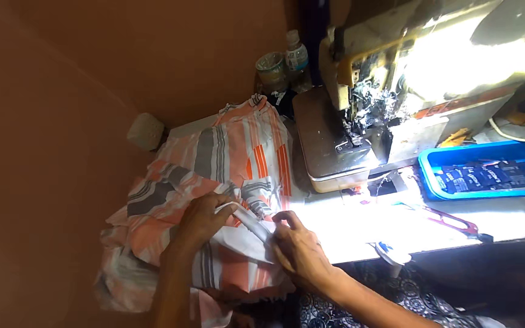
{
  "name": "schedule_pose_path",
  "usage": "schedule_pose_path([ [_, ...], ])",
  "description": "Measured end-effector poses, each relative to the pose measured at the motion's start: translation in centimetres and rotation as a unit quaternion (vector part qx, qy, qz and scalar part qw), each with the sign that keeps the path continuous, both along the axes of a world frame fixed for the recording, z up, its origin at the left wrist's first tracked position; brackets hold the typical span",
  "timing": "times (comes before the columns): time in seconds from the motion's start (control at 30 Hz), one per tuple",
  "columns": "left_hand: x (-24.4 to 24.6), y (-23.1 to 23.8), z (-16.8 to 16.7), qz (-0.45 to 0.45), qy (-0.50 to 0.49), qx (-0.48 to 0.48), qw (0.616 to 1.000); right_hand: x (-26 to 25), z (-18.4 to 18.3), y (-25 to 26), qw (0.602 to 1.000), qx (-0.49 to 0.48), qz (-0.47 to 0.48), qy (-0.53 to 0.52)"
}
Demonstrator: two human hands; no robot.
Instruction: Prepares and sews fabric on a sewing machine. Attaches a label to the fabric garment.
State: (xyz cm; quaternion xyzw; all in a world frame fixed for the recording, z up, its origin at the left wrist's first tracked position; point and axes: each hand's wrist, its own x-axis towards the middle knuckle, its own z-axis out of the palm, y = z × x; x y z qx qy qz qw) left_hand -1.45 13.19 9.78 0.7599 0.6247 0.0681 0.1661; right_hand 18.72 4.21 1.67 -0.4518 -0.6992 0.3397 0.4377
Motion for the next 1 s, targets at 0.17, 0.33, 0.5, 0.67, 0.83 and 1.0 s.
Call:
schedule_pose_path([
  [0.17,-0.4,-4.4,2.1,0.009,-0.086,0.234,0.968,0.5,-0.5,0.0,0.999,0.036,-0.012,0.021],
  [0.33,-0.3,-8.1,5.4,0.009,-0.246,0.291,0.924,1.1,0.9,-0.4,0.990,0.126,-0.038,0.056],
  [0.5,-0.6,-8.9,6.4,-0.007,-0.292,0.273,0.917,2.1,2.1,-0.2,0.968,0.208,-0.099,0.097],
  [0.67,0.4,-8.6,5.6,-0.020,-0.295,0.312,0.903,2.4,1.8,0.4,0.966,0.209,-0.099,0.113],
  [0.83,1.4,-8.2,5.2,-0.044,-0.274,0.336,0.900,2.5,0.8,0.9,0.969,0.180,-0.093,0.145],
  [1.0,3.2,-6.1,5.0,-0.087,-0.250,0.302,0.916,3.6,0.4,1.4,0.983,0.126,-0.115,0.070],
])
